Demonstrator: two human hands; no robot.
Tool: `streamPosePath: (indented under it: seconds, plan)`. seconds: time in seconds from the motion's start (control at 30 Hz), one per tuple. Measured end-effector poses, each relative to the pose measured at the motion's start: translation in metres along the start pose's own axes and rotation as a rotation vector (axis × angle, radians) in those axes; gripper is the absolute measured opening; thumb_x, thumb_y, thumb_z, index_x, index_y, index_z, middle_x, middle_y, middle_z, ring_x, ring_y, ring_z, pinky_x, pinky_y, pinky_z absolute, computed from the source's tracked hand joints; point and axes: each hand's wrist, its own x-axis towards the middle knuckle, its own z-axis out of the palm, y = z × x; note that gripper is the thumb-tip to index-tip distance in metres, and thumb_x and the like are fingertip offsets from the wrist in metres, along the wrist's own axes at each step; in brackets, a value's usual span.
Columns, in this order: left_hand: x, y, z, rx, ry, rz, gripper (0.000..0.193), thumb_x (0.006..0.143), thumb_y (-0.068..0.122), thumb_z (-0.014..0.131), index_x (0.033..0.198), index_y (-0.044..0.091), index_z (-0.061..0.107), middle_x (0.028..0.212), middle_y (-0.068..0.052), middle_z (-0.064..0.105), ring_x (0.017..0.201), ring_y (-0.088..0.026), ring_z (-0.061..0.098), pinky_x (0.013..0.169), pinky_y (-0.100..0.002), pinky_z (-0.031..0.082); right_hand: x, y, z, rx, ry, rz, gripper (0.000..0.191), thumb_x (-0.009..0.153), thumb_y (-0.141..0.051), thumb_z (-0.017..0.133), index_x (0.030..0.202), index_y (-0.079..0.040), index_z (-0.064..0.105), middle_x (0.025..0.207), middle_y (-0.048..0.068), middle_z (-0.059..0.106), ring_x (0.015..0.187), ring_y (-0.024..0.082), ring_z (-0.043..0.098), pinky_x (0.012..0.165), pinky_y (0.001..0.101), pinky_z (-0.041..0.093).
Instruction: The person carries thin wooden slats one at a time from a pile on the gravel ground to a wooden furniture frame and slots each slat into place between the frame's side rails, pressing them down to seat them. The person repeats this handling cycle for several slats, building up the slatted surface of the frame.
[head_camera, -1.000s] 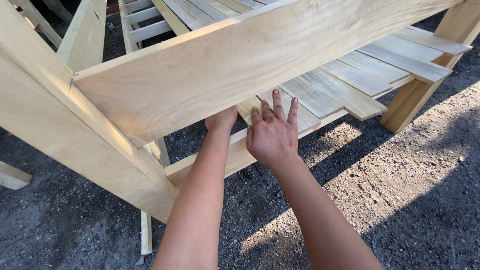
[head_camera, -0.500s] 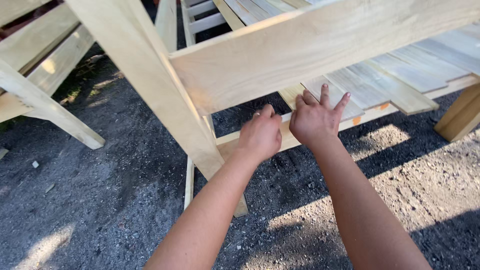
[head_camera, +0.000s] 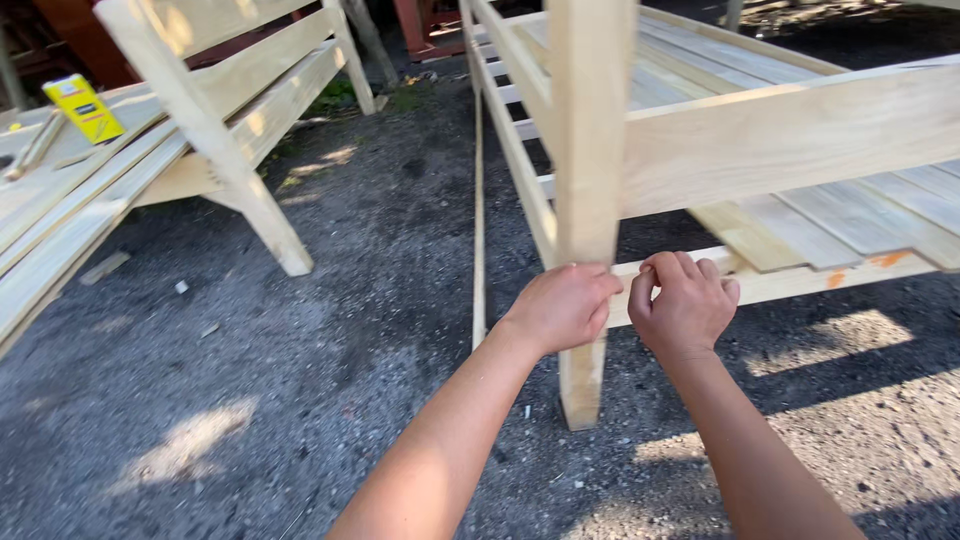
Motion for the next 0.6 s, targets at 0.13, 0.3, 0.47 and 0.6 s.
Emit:
streamPosePath:
  seconds: [0.13,0.3,0.47,0.6]
  plan:
    - [-0.053,-0.055,-0.077,-0.031,0.218,-0.07,0.016,0.086,0.011,0.062,0.098,0.009,0.072,0.103,-0.011,0.071,0.096,-0.034,0.07,0.083,-0.045,0.058,0.022,-0.106,-0.014,0.197,0.004,-0.143,0.006,0.091,-0.02,0.07,0.086,-0.019,0.067,0.084,-0.004,0.066,0.084,0.023,0.06,0.076,0.0443,0.039]
    - [-0.153,-0.137,-0.191,0.393,0.457,-0.353,0.014,0.078,0.014,0.069,0.09,0.014,0.077,0.11,-0.007,0.07,0.101,-0.032,0.069,0.088,-0.048,0.054,0.047,-0.249,-0.025,0.176,-0.298,-0.205,0.011,0.078,-0.026,0.07,0.088,-0.02,0.073,0.09,-0.002,0.071,0.096,0.024,0.063,0.077,0.0462,0.043]
    - [-0.251,-0.194,-0.272,0.504,0.73,-0.682,0.025,0.075,0.013,0.07,0.099,0.013,0.078,0.125,-0.013,0.064,0.11,-0.035,0.063,0.091,-0.052,0.051,0.054,-0.372,-0.03,0.172,-0.575,-0.358,0.039,0.078,-0.026,0.069,0.116,-0.021,0.07,0.114,0.002,0.068,0.115,0.026,0.057,0.091,0.0485,0.044]
    - [-0.307,-0.241,-0.328,0.604,0.754,-0.83,0.026,0.079,0.012,0.07,0.104,0.01,0.077,0.126,-0.015,0.062,0.117,-0.037,0.06,0.09,-0.055,0.05,0.052,-0.47,-0.016,0.239,-0.665,-0.469,0.044,0.08,-0.027,0.068,0.123,-0.021,0.067,0.121,0.002,0.066,0.119,0.028,0.056,0.096,0.0505,0.044]
